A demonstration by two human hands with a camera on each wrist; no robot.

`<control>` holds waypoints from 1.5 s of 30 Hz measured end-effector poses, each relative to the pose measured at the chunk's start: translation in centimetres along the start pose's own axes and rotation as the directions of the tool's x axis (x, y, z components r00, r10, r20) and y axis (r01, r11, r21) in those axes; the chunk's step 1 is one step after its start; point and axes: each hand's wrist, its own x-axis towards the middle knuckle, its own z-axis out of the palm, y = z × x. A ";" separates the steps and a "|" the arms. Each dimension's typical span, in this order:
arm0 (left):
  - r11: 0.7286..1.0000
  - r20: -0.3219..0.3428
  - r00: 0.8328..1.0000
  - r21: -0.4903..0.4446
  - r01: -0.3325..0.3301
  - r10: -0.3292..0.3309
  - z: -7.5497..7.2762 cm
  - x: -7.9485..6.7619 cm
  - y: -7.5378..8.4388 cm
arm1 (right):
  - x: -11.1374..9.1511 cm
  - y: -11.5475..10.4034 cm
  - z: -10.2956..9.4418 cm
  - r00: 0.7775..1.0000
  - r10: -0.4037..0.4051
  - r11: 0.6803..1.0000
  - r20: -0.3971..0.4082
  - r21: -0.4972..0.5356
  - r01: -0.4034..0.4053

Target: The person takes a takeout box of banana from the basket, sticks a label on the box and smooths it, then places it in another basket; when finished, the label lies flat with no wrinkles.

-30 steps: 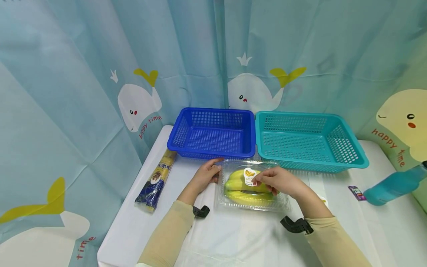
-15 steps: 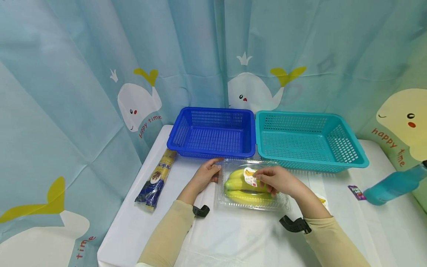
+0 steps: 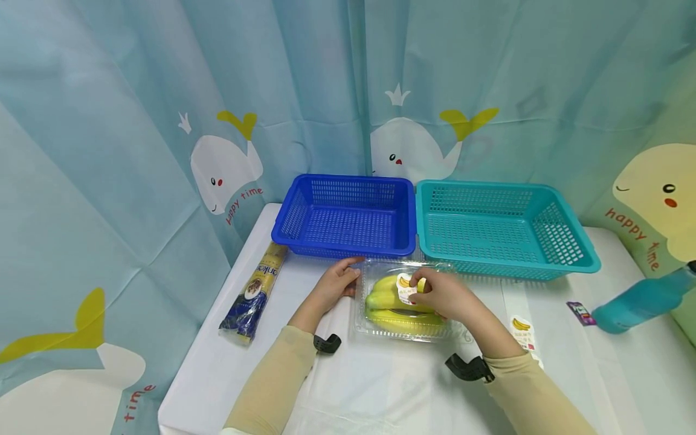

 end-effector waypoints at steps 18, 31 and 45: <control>1.000 0.009 1.000 -0.009 0.002 -0.002 0.2 0.0 -0.1 | 0.0 -0.5 0.7 0.999 0.002 0.989 -0.042 -0.151 -0.009; 1.000 0.007 1.000 -0.001 0.014 -0.014 0.3 -0.1 0.2 | -0.9 1.5 -1.1 0.994 -0.067 0.971 0.091 0.233 0.044; 0.508 0.114 0.989 0.849 -0.147 0.096 0.7 -3.9 9.3 | -1.8 1.0 -3.6 0.989 -0.126 0.990 -0.082 -0.070 0.120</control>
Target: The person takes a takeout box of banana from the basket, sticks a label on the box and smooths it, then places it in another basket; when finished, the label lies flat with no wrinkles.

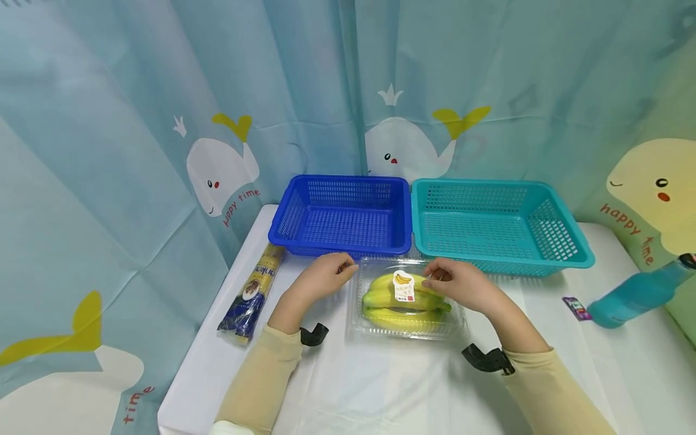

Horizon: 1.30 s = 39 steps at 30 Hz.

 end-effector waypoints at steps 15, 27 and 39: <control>0.942 0.347 0.931 0.263 -0.208 0.108 0.0 3.0 6.2 | 2.6 -1.2 0.1 0.977 0.005 0.985 0.214 -0.168 0.032; 0.882 0.424 0.903 0.447 -0.149 -0.062 0.6 4.1 8.7 | 3.4 -1.3 0.5 0.962 0.017 0.973 0.273 -0.226 0.047; 0.863 0.431 0.895 0.490 -0.124 -0.116 1.0 4.8 9.0 | 4.4 -1.2 0.7 0.952 0.065 0.967 0.300 -0.256 0.015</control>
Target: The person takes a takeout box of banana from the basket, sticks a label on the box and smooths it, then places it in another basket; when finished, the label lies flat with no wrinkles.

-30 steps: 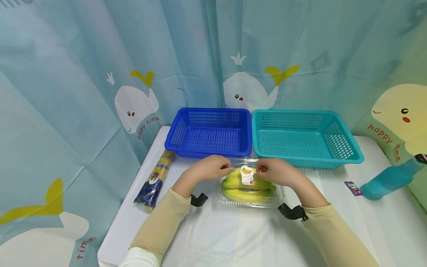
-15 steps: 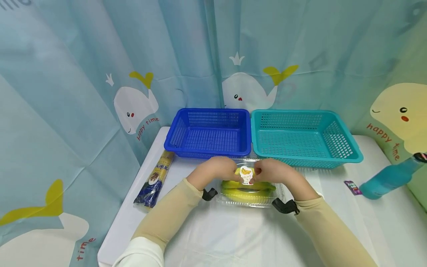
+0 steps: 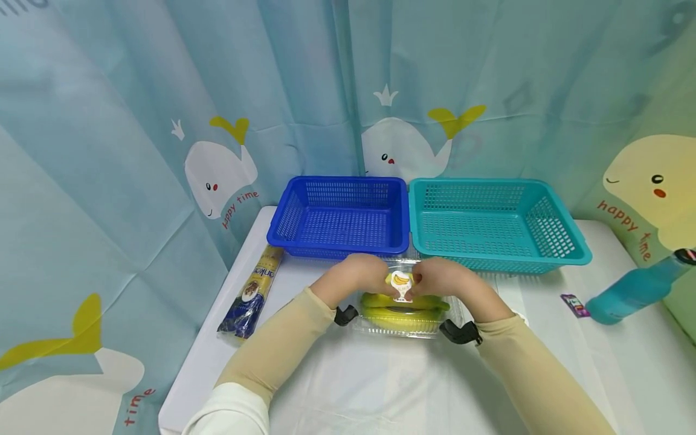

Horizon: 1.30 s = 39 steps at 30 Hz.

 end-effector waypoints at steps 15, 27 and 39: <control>0.970 0.118 0.993 -0.236 0.057 -0.030 -0.8 1.9 -1.1 | 1.3 0.5 -0.9 0.994 0.081 0.989 0.072 0.121 -0.090; 0.938 0.143 0.989 -0.335 0.094 -0.048 -0.9 3.1 -1.7 | 2.1 1.1 -1.1 0.989 0.124 0.976 0.084 0.167 -0.137; 0.885 0.159 0.987 -0.457 0.088 -0.016 -1.0 3.0 -2.5 | 2.1 1.4 -1.1 0.990 0.129 0.967 0.062 0.213 -0.140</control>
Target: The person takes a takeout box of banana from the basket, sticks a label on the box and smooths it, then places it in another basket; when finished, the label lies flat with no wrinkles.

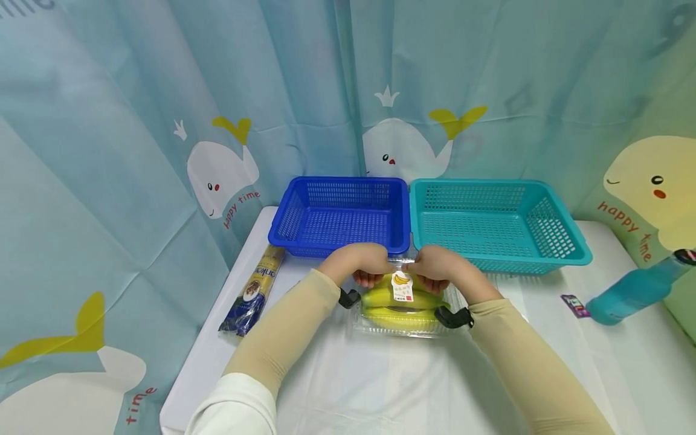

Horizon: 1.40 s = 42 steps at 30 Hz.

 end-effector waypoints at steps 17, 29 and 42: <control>0.870 -0.437 0.890 -0.381 -0.313 0.129 1.6 -2.5 -5.2 | -5.5 3.5 0.3 0.932 -0.136 0.964 -0.336 0.171 0.202; 0.793 -0.763 0.646 -0.413 -0.449 -0.032 7.1 -2.8 -8.6 | -7.4 7.6 4.6 0.788 0.014 0.957 -0.615 0.236 0.168; 0.736 -0.809 0.570 -0.471 -0.486 -0.142 10.3 -0.3 -9.3 | -5.7 9.0 7.8 0.792 0.083 0.869 -0.605 0.433 0.240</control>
